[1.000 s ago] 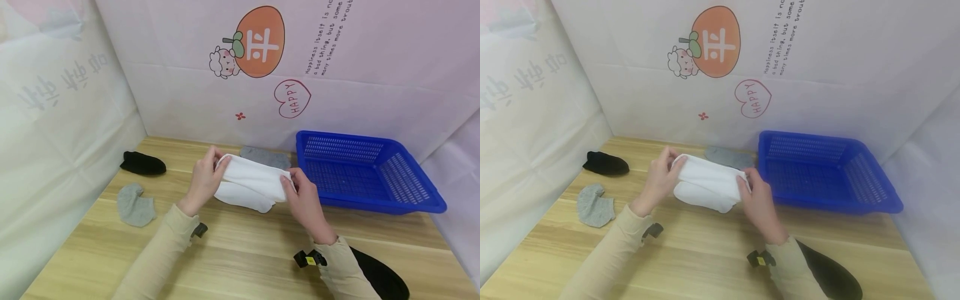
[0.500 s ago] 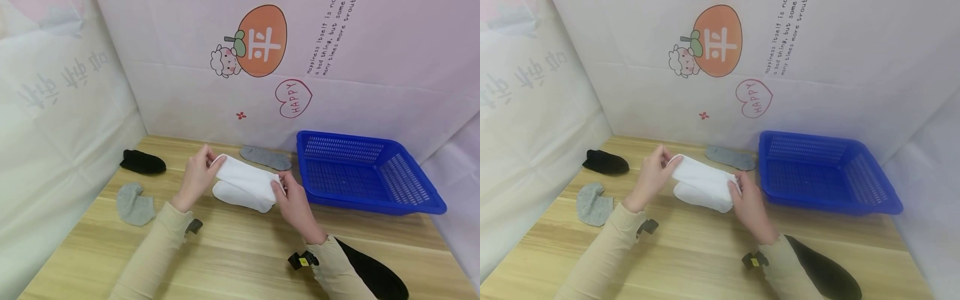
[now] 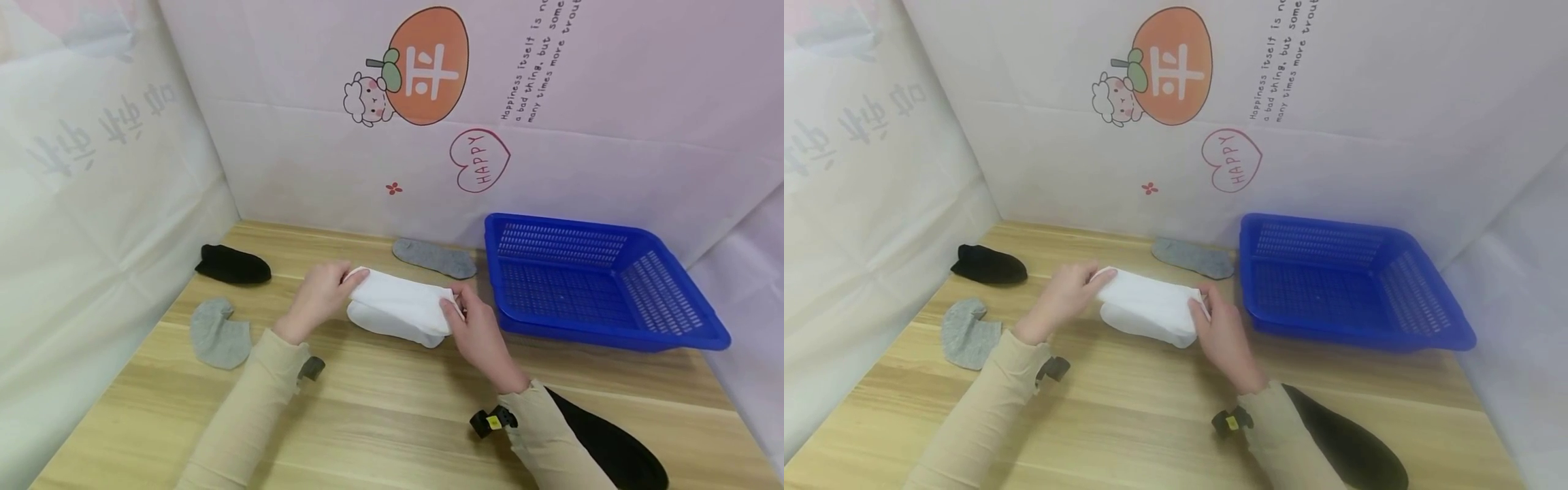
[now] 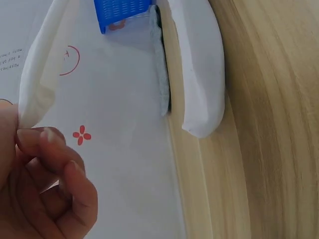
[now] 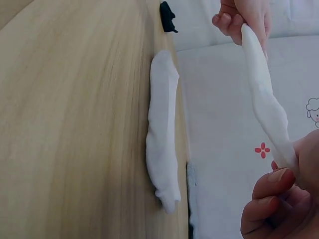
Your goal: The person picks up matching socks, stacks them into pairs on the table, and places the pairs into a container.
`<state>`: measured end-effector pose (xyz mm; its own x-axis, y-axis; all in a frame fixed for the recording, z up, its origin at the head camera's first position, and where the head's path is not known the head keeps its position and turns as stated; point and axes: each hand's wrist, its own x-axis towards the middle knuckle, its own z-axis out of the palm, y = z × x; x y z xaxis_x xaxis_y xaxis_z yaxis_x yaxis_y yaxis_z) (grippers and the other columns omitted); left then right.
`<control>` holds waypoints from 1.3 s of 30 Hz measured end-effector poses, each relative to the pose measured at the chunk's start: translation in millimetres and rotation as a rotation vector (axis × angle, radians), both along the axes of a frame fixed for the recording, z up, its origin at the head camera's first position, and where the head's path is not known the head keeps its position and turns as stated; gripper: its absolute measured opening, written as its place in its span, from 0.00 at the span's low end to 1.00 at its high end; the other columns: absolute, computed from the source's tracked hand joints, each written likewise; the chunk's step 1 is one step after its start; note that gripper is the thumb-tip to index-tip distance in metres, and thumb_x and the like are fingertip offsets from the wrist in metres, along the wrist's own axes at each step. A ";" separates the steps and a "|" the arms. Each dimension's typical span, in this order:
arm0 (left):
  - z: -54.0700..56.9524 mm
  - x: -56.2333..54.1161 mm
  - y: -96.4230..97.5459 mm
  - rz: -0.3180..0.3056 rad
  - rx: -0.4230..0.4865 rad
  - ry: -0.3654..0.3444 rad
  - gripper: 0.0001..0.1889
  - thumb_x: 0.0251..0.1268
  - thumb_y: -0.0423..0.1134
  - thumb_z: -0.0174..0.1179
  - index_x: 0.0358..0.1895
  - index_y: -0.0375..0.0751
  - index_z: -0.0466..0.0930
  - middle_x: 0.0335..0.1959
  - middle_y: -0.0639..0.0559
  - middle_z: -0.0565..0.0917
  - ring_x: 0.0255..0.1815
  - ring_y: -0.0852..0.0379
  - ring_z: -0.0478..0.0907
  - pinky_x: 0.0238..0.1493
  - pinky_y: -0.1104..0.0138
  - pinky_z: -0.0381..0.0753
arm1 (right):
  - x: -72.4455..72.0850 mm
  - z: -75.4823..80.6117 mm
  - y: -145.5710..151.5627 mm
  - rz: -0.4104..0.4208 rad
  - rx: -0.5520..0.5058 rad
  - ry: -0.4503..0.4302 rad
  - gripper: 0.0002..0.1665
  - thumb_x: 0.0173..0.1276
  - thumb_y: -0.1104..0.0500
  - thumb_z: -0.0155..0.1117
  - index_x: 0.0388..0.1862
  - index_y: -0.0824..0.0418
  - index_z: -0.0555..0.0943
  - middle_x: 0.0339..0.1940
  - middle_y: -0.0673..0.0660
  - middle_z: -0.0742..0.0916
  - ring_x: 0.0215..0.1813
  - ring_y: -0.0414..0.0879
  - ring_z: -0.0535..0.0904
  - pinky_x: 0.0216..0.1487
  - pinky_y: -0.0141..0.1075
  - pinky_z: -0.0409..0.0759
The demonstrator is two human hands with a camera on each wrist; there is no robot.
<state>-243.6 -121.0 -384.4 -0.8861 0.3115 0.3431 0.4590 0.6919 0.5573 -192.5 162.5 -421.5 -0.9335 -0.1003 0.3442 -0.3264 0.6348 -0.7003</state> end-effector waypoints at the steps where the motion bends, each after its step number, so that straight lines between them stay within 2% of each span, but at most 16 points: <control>1: -0.7 -0.5 -0.2 -0.008 -0.013 -0.006 0.24 0.77 0.44 0.59 0.20 0.44 0.64 0.15 0.57 0.59 0.18 0.59 0.56 0.23 0.64 0.58 | -0.7 -0.8 1.0 0.001 0.002 -0.005 0.11 0.80 0.59 0.58 0.56 0.63 0.75 0.24 0.52 0.70 0.22 0.45 0.64 0.24 0.37 0.65; 4: -3.5 -2.2 -0.6 -0.018 -0.040 -0.043 0.23 0.79 0.45 0.56 0.21 0.44 0.66 0.15 0.56 0.61 0.18 0.59 0.58 0.24 0.64 0.60 | -2.6 -2.9 3.6 0.005 0.004 -0.015 0.11 0.80 0.59 0.58 0.55 0.63 0.75 0.24 0.52 0.70 0.22 0.45 0.64 0.24 0.37 0.65; 8: -6.6 -3.3 -1.3 -0.011 -0.065 -0.136 0.20 0.82 0.44 0.51 0.25 0.42 0.69 0.17 0.53 0.66 0.19 0.57 0.63 0.24 0.64 0.64 | -5.1 -4.9 5.8 0.000 0.006 -0.025 0.10 0.80 0.60 0.57 0.54 0.63 0.75 0.24 0.52 0.70 0.23 0.45 0.64 0.25 0.37 0.65; 13: -9.8 -4.9 -2.3 -0.038 -0.116 -0.216 0.15 0.84 0.41 0.44 0.38 0.37 0.74 0.25 0.49 0.72 0.25 0.53 0.69 0.29 0.61 0.71 | -7.7 -6.9 7.3 -0.001 0.013 -0.040 0.10 0.80 0.60 0.57 0.54 0.63 0.75 0.24 0.52 0.70 0.24 0.44 0.64 0.25 0.36 0.65; 16: -11.3 -6.7 -3.1 -0.053 -0.136 -0.244 0.14 0.84 0.40 0.42 0.42 0.35 0.74 0.27 0.48 0.73 0.27 0.52 0.71 0.31 0.60 0.73 | -9.1 -7.5 8.1 0.001 0.013 -0.060 0.10 0.80 0.60 0.57 0.55 0.63 0.75 0.25 0.52 0.70 0.24 0.45 0.64 0.26 0.36 0.64; 26: -18.0 -7.4 -4.1 -0.036 -0.200 -0.320 0.16 0.83 0.43 0.46 0.33 0.40 0.71 0.24 0.50 0.70 0.24 0.55 0.67 0.27 0.64 0.67 | -11.2 -12.6 7.6 0.000 0.033 -0.144 0.15 0.80 0.60 0.57 0.59 0.67 0.74 0.27 0.53 0.73 0.26 0.46 0.66 0.27 0.36 0.66; 31: -20.4 -6.0 -1.6 -0.001 -0.235 -0.343 0.17 0.82 0.43 0.49 0.30 0.41 0.70 0.23 0.51 0.70 0.23 0.56 0.66 0.26 0.65 0.65 | -11.4 -16.1 5.4 -0.008 0.032 -0.155 0.18 0.78 0.61 0.58 0.62 0.67 0.74 0.27 0.53 0.75 0.27 0.46 0.68 0.28 0.37 0.68; 35: -22.7 -5.8 1.4 0.031 -0.282 -0.381 0.17 0.82 0.44 0.50 0.30 0.41 0.72 0.22 0.50 0.71 0.23 0.56 0.67 0.26 0.65 0.66 | -11.4 -18.2 4.4 -0.005 0.025 -0.166 0.18 0.78 0.62 0.59 0.62 0.67 0.74 0.28 0.54 0.76 0.27 0.46 0.69 0.27 0.37 0.68; 39: -24.3 -6.1 1.7 0.040 -0.309 -0.424 0.15 0.82 0.43 0.48 0.35 0.38 0.75 0.24 0.50 0.73 0.24 0.55 0.68 0.26 0.65 0.68 | -12.5 -19.4 3.6 -0.004 0.024 -0.187 0.19 0.77 0.62 0.58 0.64 0.66 0.74 0.30 0.54 0.76 0.27 0.46 0.69 0.27 0.37 0.69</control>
